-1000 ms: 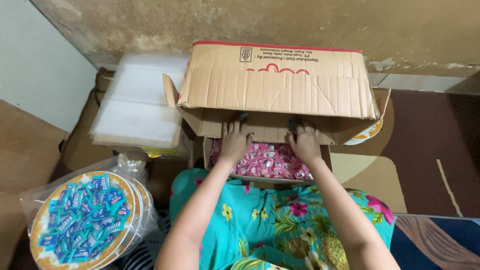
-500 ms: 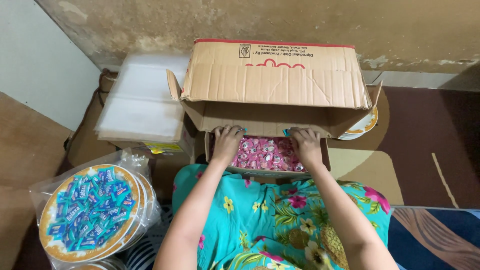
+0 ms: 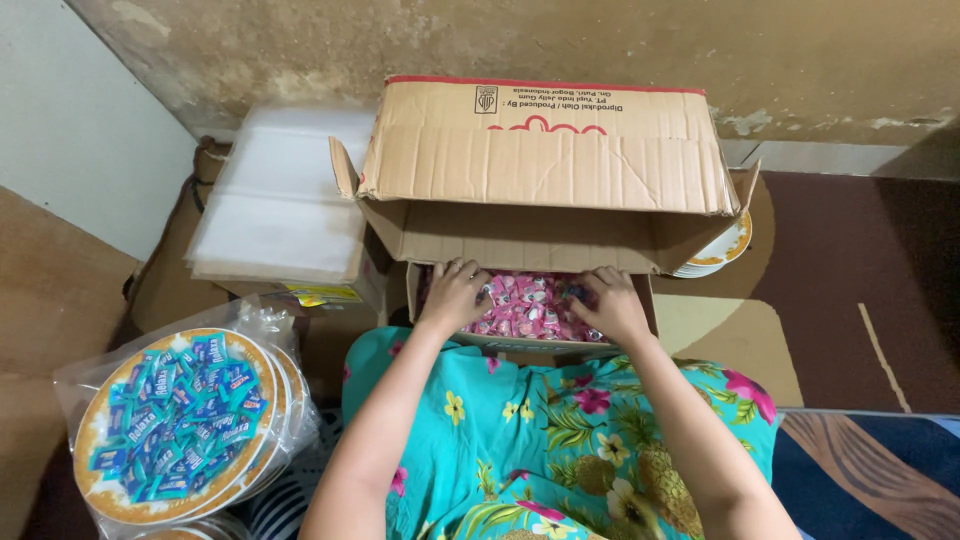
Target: Packaging plates of candies into plastic bags and organizing them in cardboard boxes
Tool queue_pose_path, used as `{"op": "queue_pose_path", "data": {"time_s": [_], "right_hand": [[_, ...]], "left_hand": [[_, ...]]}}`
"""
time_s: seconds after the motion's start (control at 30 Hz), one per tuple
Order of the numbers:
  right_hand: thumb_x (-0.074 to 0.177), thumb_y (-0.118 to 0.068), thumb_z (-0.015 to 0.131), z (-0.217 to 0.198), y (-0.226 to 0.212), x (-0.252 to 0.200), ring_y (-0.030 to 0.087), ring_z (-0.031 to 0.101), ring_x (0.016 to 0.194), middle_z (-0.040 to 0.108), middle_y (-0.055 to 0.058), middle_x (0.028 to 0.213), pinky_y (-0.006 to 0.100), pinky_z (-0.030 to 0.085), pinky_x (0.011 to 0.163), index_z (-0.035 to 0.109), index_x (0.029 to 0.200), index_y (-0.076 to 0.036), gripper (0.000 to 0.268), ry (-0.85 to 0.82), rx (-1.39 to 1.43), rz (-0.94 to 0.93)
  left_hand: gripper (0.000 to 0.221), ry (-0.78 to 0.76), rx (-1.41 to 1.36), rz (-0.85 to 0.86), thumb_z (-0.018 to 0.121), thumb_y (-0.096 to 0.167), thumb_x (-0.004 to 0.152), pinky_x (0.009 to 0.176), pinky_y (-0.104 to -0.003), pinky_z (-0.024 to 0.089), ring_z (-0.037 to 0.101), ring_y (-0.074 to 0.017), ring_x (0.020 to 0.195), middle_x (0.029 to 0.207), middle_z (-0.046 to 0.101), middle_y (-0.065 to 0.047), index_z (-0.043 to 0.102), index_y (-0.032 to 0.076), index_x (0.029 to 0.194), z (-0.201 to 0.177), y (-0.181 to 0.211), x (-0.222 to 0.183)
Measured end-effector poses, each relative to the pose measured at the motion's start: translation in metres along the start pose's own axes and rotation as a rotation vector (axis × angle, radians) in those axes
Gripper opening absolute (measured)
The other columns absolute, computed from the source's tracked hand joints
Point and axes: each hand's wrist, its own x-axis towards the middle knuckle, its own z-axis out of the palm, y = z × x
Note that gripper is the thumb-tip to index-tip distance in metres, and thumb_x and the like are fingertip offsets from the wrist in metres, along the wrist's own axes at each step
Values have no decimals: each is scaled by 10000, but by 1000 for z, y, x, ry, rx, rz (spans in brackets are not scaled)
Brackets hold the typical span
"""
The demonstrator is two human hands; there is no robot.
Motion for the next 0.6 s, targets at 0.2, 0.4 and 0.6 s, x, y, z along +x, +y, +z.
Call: {"op": "queue_pose_path", "data": {"time_s": [0.2,0.4,0.6], "right_hand": [[897,-338,691,-5,8,9,335,619,1054,635,134,1023,433,483,947,712,1027,-76,293,130,-132,97],[965,-487,589,9,55,45,446,671,1055,686,281,1015,514,515,935,719,1154,29,565,-169,-236,404],[907,-539,551,-11,30,80,486,725,943,721,331,844,534,582,807,787,903,76,659,-315,-227,587]], "left_hand": [[216,138,14,-76,683,242,795,875,-412,451,574,-238,1015,974,589,-31,707,170,997,-10,-5,6],[431,-150,48,-380,627,378,908,1134,-575,320,515,-362,1271,1245,602,-180,653,76,1215,-11,-31,42],[559,-451,-27,-514,536,492,946,1176,-660,225,499,-422,1337,1312,622,-238,682,42,1245,-20,-38,62]]}}
